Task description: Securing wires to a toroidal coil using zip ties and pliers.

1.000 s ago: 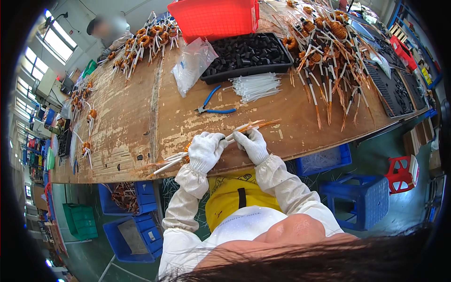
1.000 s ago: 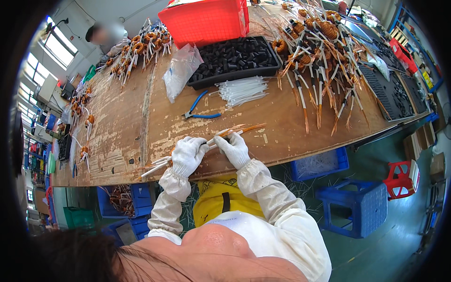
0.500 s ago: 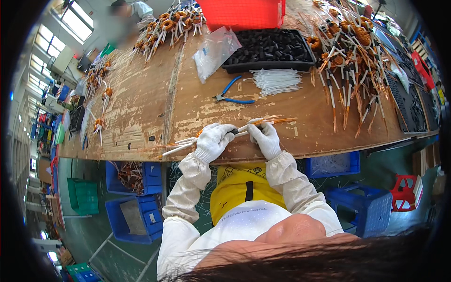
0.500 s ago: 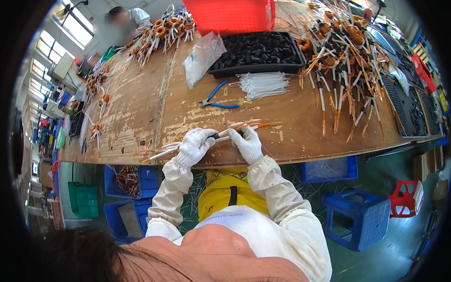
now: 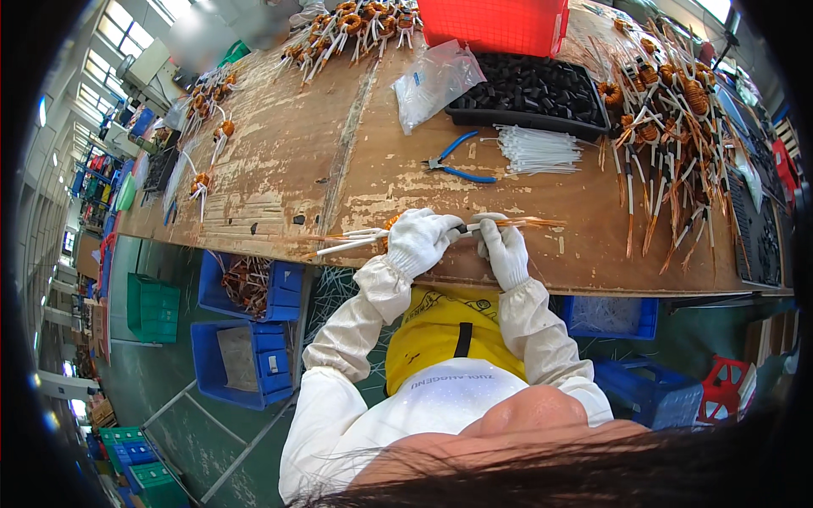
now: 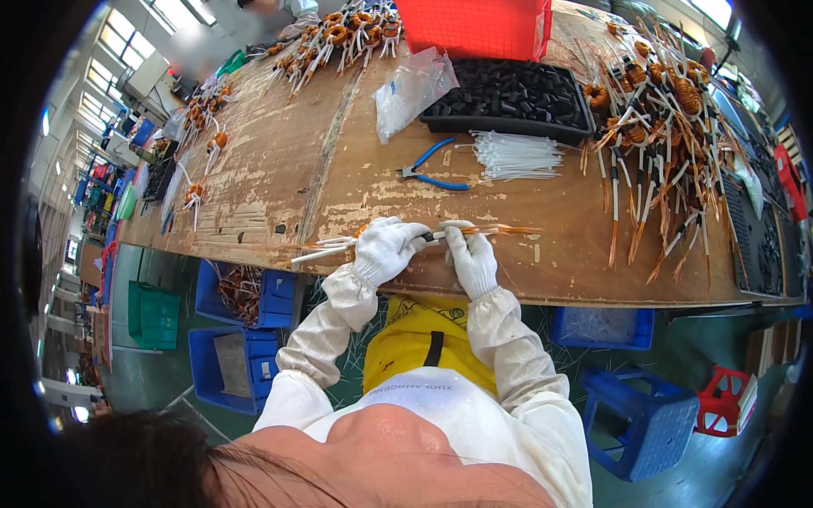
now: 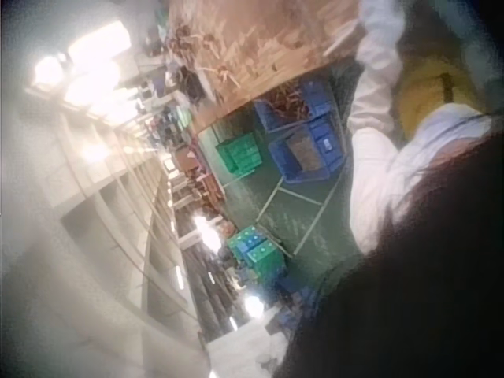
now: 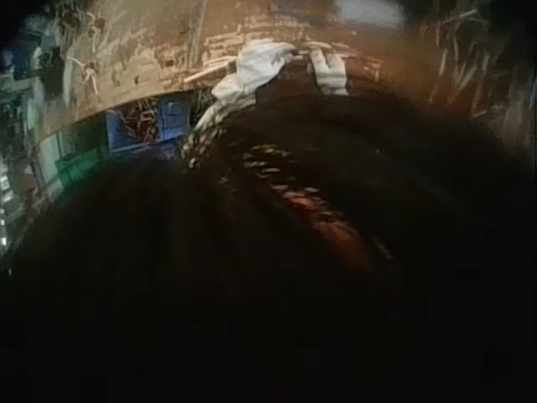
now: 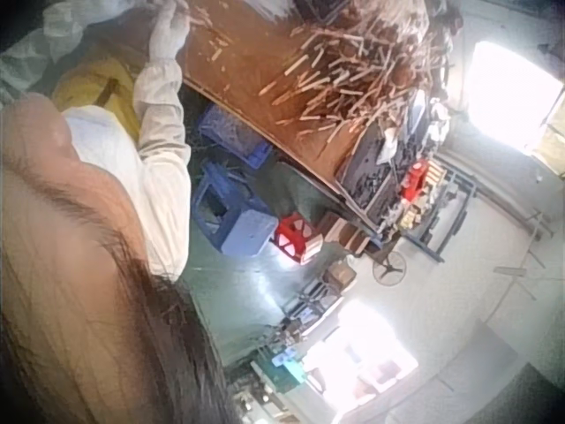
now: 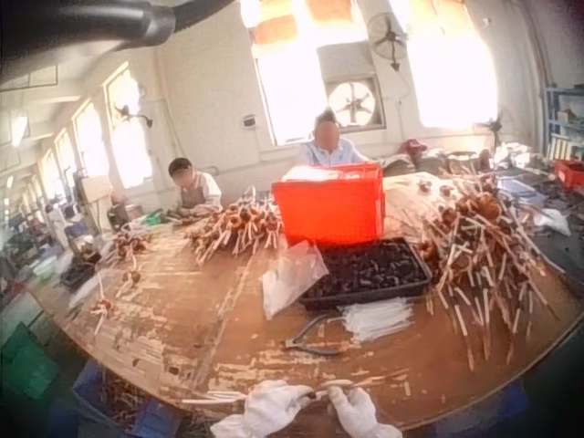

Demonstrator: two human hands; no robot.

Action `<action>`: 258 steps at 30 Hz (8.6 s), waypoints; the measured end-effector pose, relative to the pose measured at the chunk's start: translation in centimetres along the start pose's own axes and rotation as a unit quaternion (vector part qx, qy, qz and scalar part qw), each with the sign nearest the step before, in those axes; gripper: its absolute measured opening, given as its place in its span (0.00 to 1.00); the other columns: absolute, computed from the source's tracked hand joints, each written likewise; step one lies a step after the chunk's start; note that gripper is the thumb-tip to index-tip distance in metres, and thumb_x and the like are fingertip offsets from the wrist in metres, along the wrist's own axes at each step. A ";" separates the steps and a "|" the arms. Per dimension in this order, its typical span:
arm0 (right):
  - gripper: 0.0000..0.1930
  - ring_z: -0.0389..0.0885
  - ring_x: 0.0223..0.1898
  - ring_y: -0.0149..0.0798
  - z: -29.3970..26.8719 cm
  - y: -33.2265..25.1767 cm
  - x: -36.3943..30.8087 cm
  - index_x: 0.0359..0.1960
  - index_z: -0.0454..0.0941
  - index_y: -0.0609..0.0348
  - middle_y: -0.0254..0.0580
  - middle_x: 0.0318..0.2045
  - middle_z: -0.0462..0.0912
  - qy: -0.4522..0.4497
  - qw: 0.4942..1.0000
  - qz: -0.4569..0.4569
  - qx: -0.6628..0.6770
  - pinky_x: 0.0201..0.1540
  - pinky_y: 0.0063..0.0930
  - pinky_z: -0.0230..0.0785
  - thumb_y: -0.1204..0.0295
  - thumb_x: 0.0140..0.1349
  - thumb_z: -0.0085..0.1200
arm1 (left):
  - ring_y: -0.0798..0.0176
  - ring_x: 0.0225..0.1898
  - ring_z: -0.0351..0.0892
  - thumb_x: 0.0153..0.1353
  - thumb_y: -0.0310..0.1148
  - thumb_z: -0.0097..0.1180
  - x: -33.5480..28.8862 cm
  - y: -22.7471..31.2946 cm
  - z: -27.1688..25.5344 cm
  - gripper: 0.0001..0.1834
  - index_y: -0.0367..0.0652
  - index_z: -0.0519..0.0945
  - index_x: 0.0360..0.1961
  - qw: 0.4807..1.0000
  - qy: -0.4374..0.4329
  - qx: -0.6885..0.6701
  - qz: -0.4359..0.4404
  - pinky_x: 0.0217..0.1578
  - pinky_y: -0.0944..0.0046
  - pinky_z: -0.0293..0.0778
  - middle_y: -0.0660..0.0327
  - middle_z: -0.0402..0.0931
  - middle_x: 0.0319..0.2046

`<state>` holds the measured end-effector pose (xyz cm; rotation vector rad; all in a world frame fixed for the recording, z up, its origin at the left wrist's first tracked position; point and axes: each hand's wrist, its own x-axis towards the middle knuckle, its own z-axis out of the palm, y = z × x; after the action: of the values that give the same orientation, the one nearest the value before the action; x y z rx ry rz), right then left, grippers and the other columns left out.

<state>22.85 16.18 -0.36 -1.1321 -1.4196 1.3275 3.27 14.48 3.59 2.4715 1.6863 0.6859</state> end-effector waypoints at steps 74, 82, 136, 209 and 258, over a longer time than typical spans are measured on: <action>0.09 0.65 0.20 0.19 -10.5 0.0 -3.3 0.47 0.81 0.58 0.29 0.26 0.78 0.176 0.906 0.050 0.382 0.20 0.14 0.54 0.67 0.74 0.55 | 0.54 0.39 0.82 0.58 0.35 0.63 8.7 11.9 6.4 0.10 0.50 0.78 0.41 0.986 -0.009 -0.081 0.143 0.40 0.56 0.79 0.63 0.80 0.33; 0.07 0.73 0.26 0.21 -12.9 0.1 -3.9 0.48 0.81 0.62 0.30 0.32 0.81 0.193 0.974 -0.010 0.116 0.28 0.15 0.65 0.74 0.72 0.55 | 0.52 0.43 0.83 0.64 0.40 0.60 9.1 12.6 7.4 0.09 0.49 0.81 0.41 0.986 -0.068 -0.109 0.107 0.44 0.54 0.80 0.60 0.82 0.37; 0.15 0.77 0.35 0.23 -16.3 1.1 -4.6 0.58 0.74 0.60 0.37 0.42 0.83 0.148 0.924 0.029 0.351 0.36 0.13 0.70 0.65 0.77 0.49 | 0.53 0.42 0.85 0.64 0.39 0.59 10.5 13.1 6.2 0.08 0.53 0.85 0.42 0.969 -0.056 -0.236 0.054 0.40 0.55 0.81 0.62 0.85 0.38; 0.12 0.68 0.28 0.18 -14.8 -2.3 -2.3 0.52 0.79 0.57 0.25 0.36 0.79 0.138 0.965 -0.024 0.222 0.30 0.12 0.61 0.66 0.72 0.57 | 0.54 0.41 0.87 0.65 0.40 0.61 10.9 13.9 4.4 0.12 0.48 0.82 0.47 0.957 -0.087 -0.267 -0.071 0.42 0.57 0.82 0.57 0.87 0.39; 0.11 0.79 0.40 0.27 -11.5 -2.0 -1.7 0.53 0.79 0.58 0.33 0.42 0.82 0.102 0.917 0.013 0.385 0.44 0.22 0.72 0.69 0.73 0.55 | 0.48 0.43 0.84 0.66 0.37 0.60 4.5 1.2 -0.4 0.12 0.42 0.84 0.45 0.983 -0.146 -0.103 -0.038 0.44 0.54 0.79 0.53 0.84 0.39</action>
<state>34.32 16.90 2.27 -0.7177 -0.6145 1.5311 5.49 18.00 5.76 2.2260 1.5087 0.4396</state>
